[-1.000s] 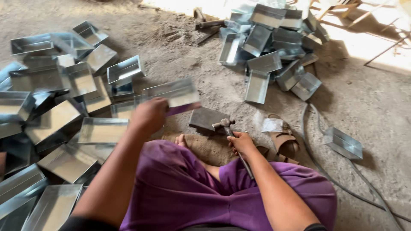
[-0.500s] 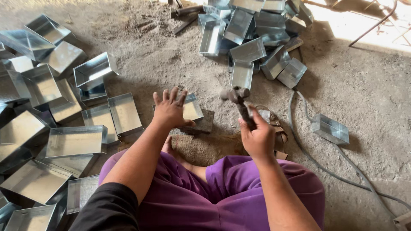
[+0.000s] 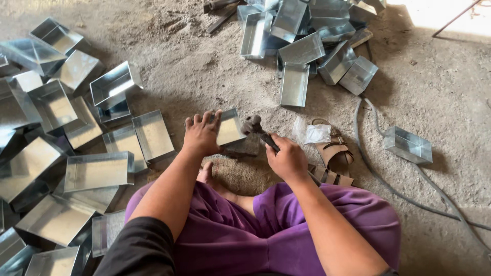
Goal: The person sits on the floor and repeatedly hammers small rectangular metal boxes with a hammer. They pick up each box, place it on a small block, strike it several times, and then set it aside.
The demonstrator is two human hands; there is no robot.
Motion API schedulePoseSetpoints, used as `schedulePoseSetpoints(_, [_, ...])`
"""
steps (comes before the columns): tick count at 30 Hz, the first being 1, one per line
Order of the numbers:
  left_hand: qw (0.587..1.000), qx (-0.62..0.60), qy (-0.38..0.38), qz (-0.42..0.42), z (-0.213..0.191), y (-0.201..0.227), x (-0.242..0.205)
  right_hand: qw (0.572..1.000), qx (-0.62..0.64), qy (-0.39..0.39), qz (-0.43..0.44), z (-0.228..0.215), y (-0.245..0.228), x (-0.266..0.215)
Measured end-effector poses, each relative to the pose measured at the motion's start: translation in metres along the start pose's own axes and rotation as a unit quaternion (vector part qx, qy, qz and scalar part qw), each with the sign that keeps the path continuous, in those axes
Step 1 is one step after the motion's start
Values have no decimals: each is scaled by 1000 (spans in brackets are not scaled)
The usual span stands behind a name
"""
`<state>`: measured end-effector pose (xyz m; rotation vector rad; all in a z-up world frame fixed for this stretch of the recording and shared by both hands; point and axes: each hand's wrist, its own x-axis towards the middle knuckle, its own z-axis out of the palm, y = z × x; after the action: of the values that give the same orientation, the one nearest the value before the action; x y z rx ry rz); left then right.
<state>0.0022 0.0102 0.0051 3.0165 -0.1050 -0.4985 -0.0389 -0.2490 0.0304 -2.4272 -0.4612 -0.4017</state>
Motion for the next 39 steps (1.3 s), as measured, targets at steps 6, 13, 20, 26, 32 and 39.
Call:
schedulePoseSetpoints(6, [1000, 14, -10, 21, 1, -2, -4, 994, 68, 65, -57, 0, 3, -6])
schedulePoseSetpoints(13, [999, 9, -23, 37, -8, 2, -11, 999, -21, -25, 8, -3, 2, -3])
schedulePoseSetpoints(20, [992, 49, -35, 112, 11, 6, -8, 978, 99, 180, -38, -28, -1, 2])
schedulePoseSetpoints(26, [991, 64, -40, 110, 5, 14, -10, 996, 63, 58, -5, 4, 17, -3])
schedulePoseSetpoints(32, [991, 43, -48, 114, 9, 12, -7, 993, 42, 98, -47, 12, 27, -5])
schedulePoseSetpoints(39, [891, -401, -213, -15, 30, -47, 21, 979, 170, 109, 37, -45, 4, 0])
